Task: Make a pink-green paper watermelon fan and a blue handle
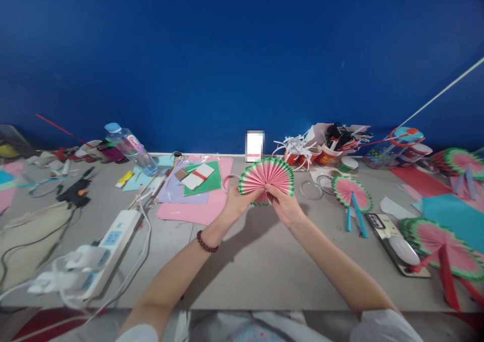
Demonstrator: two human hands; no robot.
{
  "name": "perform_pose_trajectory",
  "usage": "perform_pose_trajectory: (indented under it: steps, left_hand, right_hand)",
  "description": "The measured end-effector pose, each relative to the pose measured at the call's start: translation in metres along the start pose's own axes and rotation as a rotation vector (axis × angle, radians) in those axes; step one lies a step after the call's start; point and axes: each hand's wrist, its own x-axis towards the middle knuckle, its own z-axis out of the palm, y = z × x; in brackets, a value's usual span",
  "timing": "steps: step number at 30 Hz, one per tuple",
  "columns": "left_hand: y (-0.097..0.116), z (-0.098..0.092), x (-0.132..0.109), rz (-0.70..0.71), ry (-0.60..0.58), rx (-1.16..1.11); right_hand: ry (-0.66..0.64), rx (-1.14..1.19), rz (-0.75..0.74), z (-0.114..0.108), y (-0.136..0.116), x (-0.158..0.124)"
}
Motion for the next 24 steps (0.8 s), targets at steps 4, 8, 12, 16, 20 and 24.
perform_pose_trajectory:
  steps: [4, 8, 12, 16, 20, 24]
  left_hand:
    - [-0.0013, 0.0000, -0.0010, -0.013, -0.055, -0.049]
    - [-0.0049, -0.0001, -0.0010, -0.031, -0.076, -0.081]
    - [-0.0040, 0.0000, -0.0008, -0.051, -0.081, -0.103]
    - [-0.0003, -0.0001, -0.0005, -0.037, -0.090, -0.110]
    - [0.0004, -0.0009, -0.0003, -0.050, -0.113, -0.140]
    - [0.0028, -0.0010, -0.0012, -0.072, -0.115, -0.176]
  right_hand:
    - [0.019, 0.013, -0.005, 0.0041, -0.0018, -0.0038]
    - [-0.004, 0.013, -0.034, 0.0051, -0.0018, -0.0054]
    - [-0.015, 0.033, -0.056, 0.0048, -0.0007, -0.0053]
    - [-0.001, 0.036, -0.069, 0.0045, 0.0004, -0.0048]
    - [-0.003, 0.011, -0.080, 0.0039, 0.0012, -0.0045]
    - [0.009, -0.028, -0.091, 0.0045, 0.0003, -0.0056]
